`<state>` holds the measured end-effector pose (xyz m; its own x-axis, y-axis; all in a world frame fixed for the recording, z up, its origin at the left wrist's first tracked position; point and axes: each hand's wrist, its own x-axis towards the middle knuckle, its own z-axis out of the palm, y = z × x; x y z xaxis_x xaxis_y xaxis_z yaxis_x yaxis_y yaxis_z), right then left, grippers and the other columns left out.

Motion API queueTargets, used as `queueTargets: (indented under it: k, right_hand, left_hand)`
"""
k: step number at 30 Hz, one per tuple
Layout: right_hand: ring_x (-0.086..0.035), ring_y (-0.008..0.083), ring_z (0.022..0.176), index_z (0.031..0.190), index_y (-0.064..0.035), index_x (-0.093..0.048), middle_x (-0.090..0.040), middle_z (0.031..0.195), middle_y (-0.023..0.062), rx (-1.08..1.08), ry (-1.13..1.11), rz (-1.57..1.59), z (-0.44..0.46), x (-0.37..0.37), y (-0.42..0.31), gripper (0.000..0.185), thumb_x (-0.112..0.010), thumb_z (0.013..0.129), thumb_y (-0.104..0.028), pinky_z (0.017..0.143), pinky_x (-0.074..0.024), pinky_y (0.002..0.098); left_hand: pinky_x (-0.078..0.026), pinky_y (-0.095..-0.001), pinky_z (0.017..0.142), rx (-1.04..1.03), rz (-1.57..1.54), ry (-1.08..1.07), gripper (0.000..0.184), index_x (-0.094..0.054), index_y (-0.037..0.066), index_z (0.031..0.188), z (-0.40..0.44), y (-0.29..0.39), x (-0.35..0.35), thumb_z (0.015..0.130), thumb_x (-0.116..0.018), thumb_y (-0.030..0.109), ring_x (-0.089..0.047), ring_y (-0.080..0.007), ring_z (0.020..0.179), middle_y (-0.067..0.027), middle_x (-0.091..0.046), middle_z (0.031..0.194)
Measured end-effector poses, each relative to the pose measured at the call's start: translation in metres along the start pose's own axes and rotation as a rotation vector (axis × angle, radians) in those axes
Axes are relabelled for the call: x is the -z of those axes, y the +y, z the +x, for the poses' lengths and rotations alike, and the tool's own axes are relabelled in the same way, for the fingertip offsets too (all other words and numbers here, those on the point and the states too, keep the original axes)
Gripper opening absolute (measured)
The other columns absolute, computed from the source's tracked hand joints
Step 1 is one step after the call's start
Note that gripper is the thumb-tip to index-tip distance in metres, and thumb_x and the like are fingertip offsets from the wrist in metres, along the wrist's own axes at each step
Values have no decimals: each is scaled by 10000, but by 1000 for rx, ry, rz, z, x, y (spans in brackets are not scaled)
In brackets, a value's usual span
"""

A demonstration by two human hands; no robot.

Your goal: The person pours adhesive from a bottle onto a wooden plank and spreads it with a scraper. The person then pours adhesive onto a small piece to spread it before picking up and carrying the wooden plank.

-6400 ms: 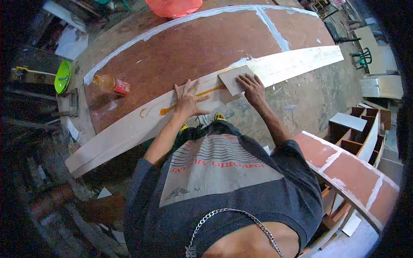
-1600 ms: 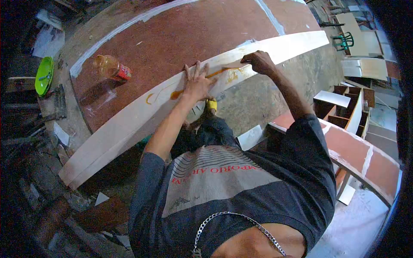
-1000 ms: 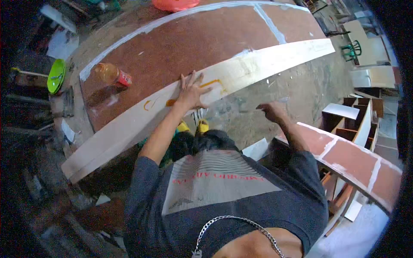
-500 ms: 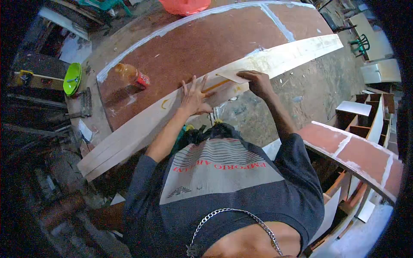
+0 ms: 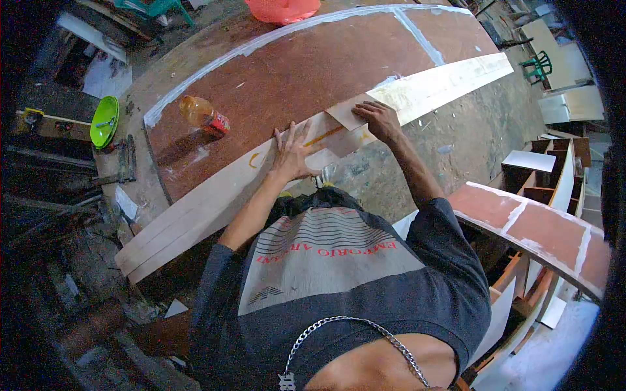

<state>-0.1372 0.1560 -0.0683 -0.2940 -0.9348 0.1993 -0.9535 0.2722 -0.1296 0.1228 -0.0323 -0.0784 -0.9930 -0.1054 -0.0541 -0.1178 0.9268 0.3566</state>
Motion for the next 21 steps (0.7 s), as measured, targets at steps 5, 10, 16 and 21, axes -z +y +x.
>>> queueTargets:
  k: [5, 10, 16, 21]
  right_hand:
    - [-614, 212, 1212, 1192, -196, -686, -664, 1291, -4, 16, -52, 19, -26, 15, -1, 437, -581, 800, -35, 1118, -427, 396]
    - [-595, 214, 1241, 1223, -217, -665, -650, 1312, -9, -40, -126, 22, -86, 26, -18, 421, -618, 825, -91, 1133, -405, 424]
    - [-568, 220, 1260, 1226, -209, -659, -648, 1299, -9, -132, -60, -35, -117, 45, -33, 456, -638, 788, -83, 1109, -414, 451]
    - [-587, 234, 1242, 1181, -186, -680, -668, 1266, -4, -202, -7, -109, -119, 42, -10, 444, -623, 766, -40, 1095, -425, 458]
  left_hand:
    - [-40, -746, 1141, 23, -1, 1, 829, -629, 444, 1309, 1, 3, 4, 530, -844, 628, -108, -470, 1499, -76, -159, 1666]
    - [-92, -668, 1187, -42, -72, 82, 837, -656, 413, 1288, 7, -6, -14, 499, -865, 595, -144, -470, 1485, -83, -224, 1645]
    - [-125, -634, 1198, -129, -55, 75, 804, -677, 360, 1280, 43, 17, 1, 517, -876, 520, -174, -477, 1466, -105, -265, 1629]
    - [-123, -638, 1194, -126, -38, 80, 784, -675, 361, 1283, 78, 35, -13, 537, -870, 500, -174, -490, 1461, -101, -256, 1635]
